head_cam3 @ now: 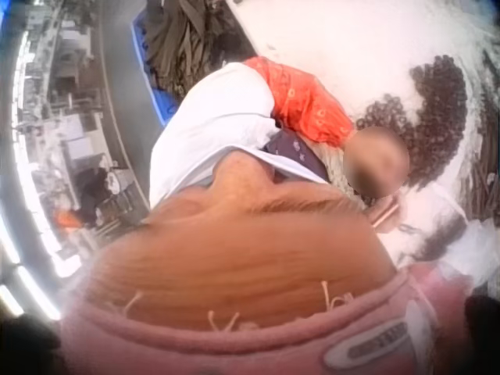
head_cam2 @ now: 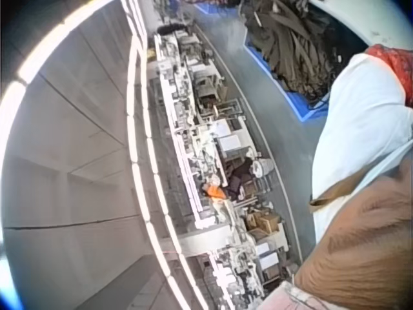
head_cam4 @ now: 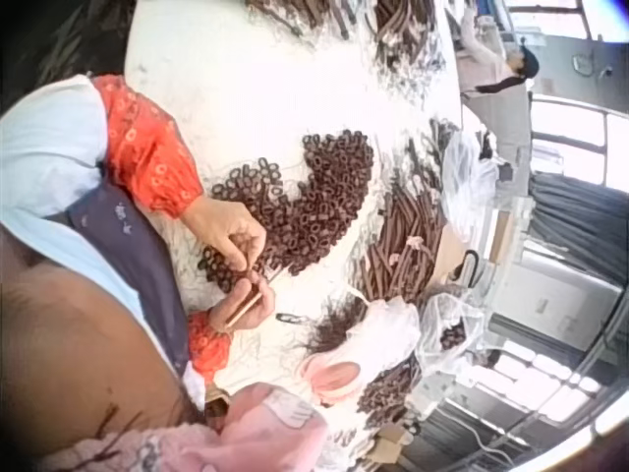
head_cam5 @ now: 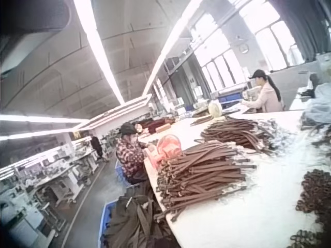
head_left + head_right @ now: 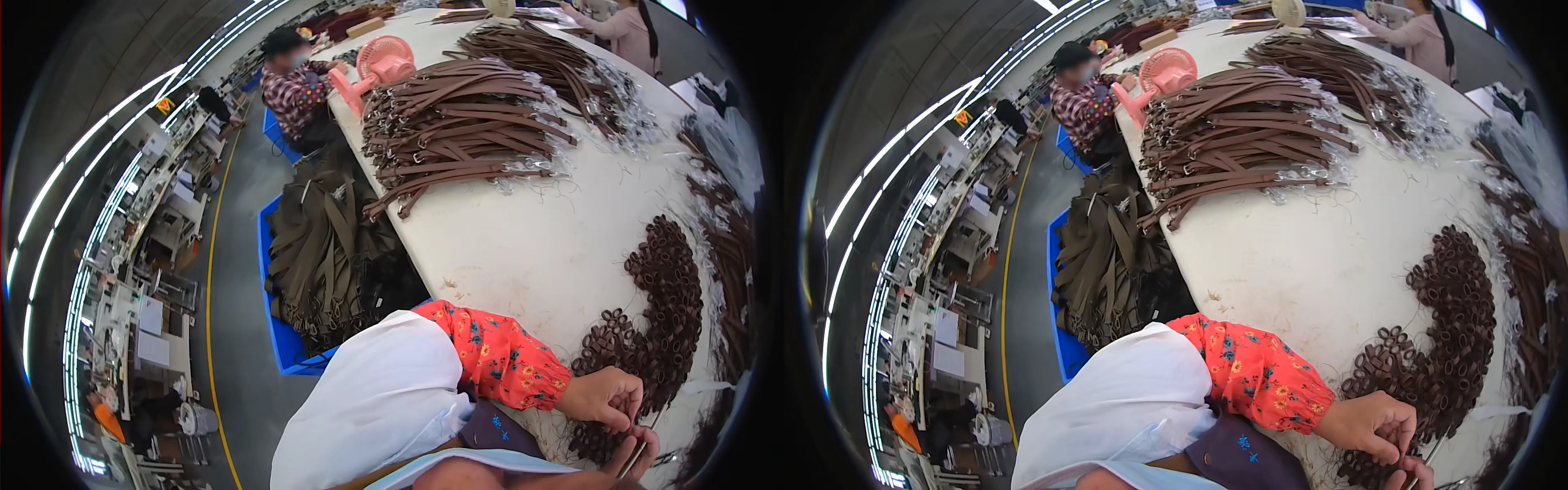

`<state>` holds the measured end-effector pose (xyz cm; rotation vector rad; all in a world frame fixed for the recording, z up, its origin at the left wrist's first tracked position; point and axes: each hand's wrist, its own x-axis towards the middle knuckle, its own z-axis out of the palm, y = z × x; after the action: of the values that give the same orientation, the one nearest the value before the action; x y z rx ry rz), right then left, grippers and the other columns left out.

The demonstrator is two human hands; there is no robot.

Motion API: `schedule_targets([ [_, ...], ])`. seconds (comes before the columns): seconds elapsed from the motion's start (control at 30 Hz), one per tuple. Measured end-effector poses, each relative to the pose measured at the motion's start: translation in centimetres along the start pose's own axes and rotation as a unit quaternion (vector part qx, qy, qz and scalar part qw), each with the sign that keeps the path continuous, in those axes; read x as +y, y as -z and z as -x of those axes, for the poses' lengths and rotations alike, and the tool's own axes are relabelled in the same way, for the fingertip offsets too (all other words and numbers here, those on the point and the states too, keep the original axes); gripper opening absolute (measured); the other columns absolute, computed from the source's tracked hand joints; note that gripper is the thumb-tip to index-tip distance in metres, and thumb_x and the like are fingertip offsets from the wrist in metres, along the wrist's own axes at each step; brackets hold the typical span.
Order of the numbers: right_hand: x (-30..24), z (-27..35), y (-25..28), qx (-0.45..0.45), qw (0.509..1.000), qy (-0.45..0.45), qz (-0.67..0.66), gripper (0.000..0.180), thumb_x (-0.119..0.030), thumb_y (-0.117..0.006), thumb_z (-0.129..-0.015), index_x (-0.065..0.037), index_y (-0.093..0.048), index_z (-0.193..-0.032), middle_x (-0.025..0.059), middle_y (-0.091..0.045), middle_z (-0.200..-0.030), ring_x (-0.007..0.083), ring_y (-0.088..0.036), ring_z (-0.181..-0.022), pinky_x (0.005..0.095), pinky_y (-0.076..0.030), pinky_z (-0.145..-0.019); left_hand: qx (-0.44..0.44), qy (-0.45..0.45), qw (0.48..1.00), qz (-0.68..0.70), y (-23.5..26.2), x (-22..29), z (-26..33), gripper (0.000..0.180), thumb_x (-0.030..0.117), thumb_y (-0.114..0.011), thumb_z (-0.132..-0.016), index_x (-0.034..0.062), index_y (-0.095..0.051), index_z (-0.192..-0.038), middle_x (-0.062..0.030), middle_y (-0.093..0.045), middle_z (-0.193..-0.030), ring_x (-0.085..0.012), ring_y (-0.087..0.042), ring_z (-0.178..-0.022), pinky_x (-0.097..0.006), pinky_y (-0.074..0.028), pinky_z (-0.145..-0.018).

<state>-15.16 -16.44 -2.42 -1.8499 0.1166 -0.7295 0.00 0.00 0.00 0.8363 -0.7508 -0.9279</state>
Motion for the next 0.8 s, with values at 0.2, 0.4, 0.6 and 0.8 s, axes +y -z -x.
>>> schedule_targets([
  [0.2,-3.7,-0.3,-4.3,0.07,0.997,-0.01,0.022,0.022,-0.006,-0.067,-0.088,0.003,-0.056,-0.105,0.0148,-0.061,-0.093,0.0214,-0.059,-0.079,0.0318,-0.05,-0.069,0.018,-0.054,0.998,-0.027,0.3,-0.6,1.5,0.011,-0.001,-0.065,-0.082,-0.0032,-0.06,-0.092,-0.0087,-0.069,-0.083,-0.0118,-0.067,-0.071,-0.025,-0.053,-0.064],
  [0.4,-4.3,-1.4,-3.5,0.075,0.986,0.027,0.148,0.022,-0.006,-0.069,-0.087,0.003,-0.058,-0.104,0.0148,-0.061,-0.093,0.0207,-0.059,-0.079,0.0311,-0.051,-0.068,0.011,-0.036,0.999,-0.011,0.2,-0.7,0.6,0.011,-0.003,-0.063,-0.08,-0.0048,-0.059,-0.091,-0.0093,-0.069,-0.079,-0.0128,-0.067,-0.07,-0.025,-0.054,-0.064],
  [0.6,-3.3,-0.7,-3.5,0.076,0.99,0.011,0.119,0.023,-0.007,-0.07,-0.087,0.003,-0.059,-0.104,0.0154,-0.062,-0.096,0.0235,-0.061,-0.084,0.034,-0.053,-0.073,0.036,-0.005,0.998,0.051,0.1,-0.2,1.0,0.011,-0.002,-0.065,-0.079,-0.0047,-0.057,-0.087,-0.0096,-0.068,-0.077,-0.0122,-0.066,-0.07,-0.025,-0.053,-0.063],
  [0.8,-0.5,0.0,-2.8,0.018,0.998,-0.064,0.012,0.028,-0.006,-0.06,-0.093,0.001,-0.049,-0.118,0.0105,-0.056,-0.108,0.0175,-0.055,-0.099,0.0302,-0.044,-0.089,0.07,-0.038,0.993,-0.086,0.2,0.8,1.2,0.012,-0.002,-0.068,-0.08,-0.0014,-0.058,-0.087,-0.0076,-0.067,-0.084,-0.0128,-0.067,-0.076,-0.026,-0.054,-0.066],
])
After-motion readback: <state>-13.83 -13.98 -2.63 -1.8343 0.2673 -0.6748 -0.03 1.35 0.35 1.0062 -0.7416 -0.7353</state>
